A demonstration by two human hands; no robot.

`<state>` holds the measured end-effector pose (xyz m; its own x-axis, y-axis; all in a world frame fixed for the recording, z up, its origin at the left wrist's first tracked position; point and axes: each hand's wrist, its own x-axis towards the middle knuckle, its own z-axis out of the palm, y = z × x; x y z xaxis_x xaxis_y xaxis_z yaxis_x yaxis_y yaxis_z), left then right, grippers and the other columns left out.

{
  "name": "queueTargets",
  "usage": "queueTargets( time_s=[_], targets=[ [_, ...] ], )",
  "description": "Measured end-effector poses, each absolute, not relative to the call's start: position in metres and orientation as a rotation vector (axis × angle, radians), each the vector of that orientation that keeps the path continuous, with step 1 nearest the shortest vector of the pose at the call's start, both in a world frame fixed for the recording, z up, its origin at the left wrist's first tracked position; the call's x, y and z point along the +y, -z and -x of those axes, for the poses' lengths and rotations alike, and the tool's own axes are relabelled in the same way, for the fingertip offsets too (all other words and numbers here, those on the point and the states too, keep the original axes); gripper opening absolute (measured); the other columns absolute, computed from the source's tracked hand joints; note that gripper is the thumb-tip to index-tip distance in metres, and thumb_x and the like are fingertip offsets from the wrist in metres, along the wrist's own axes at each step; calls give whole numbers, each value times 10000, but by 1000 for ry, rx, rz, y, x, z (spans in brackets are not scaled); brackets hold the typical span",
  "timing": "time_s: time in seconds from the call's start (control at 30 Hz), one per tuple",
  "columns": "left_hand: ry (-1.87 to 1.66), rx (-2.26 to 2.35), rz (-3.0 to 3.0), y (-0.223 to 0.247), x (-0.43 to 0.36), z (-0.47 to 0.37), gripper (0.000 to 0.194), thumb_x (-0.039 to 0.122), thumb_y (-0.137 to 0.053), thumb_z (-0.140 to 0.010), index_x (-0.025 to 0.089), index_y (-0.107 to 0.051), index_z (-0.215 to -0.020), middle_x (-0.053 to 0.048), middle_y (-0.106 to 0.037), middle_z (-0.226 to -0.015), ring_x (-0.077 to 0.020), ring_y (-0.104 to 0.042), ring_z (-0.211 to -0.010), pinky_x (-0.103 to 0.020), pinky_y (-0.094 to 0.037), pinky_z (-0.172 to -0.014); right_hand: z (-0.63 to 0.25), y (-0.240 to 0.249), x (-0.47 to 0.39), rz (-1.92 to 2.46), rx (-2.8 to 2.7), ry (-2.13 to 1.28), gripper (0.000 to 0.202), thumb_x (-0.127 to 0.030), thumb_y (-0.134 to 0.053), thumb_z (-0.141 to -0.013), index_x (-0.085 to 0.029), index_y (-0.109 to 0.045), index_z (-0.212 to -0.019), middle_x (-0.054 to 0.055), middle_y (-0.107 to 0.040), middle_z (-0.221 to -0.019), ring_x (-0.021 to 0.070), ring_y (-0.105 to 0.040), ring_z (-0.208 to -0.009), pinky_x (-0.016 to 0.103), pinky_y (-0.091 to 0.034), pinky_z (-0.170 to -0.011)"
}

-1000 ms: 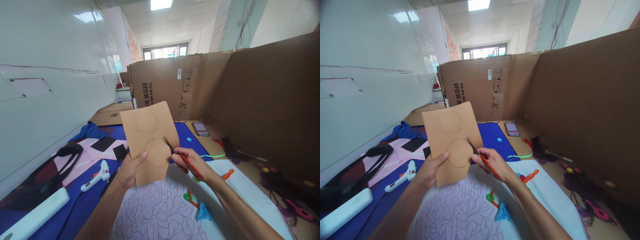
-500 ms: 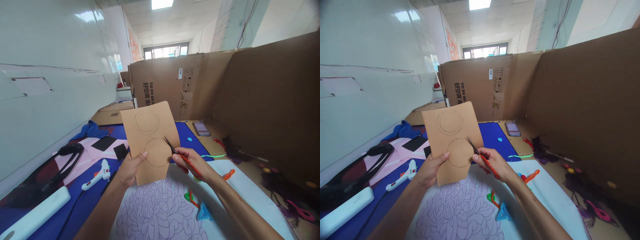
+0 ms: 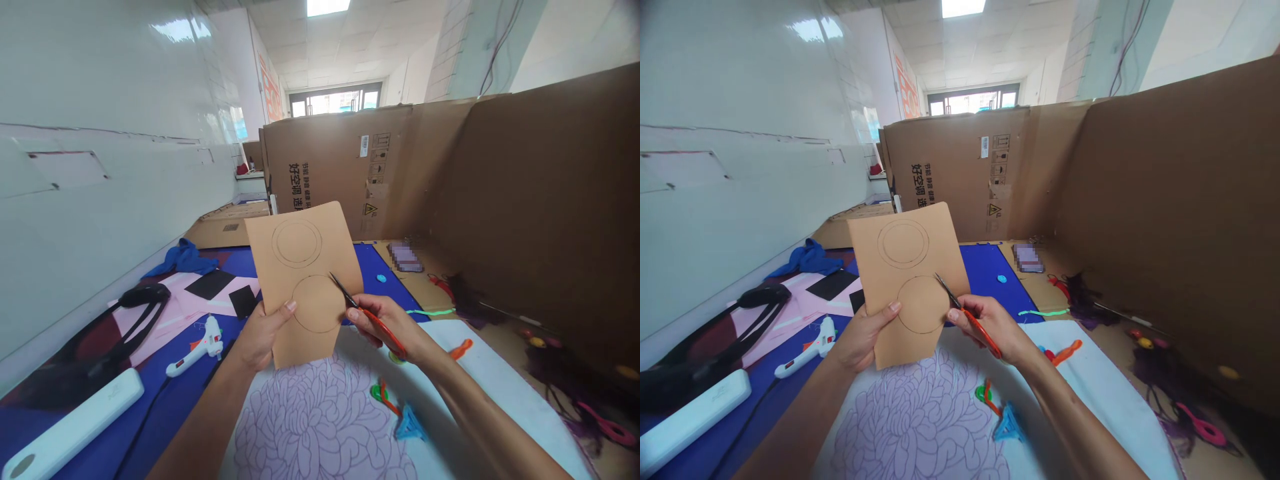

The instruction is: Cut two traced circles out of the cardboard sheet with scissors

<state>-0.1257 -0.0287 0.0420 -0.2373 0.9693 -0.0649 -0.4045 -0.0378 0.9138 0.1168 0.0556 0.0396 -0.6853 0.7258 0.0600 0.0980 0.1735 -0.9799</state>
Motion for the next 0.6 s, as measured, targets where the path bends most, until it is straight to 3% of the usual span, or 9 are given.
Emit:
queueTargets(
  time_s=[0.6],
  targets=[
    [-1513,1045,-809,-42,-30,126,681,339,-944,-741,167,-730,-1365,-189,-810,-1231,-398,-749,-1193,-547,-588,-1059,-117,-41,55,784,-1946,-1539,573,-773,-705,-859,-224,-564,-776,-55,-460,-574,120,-373,-519,272,-299,-485]
  ],
)
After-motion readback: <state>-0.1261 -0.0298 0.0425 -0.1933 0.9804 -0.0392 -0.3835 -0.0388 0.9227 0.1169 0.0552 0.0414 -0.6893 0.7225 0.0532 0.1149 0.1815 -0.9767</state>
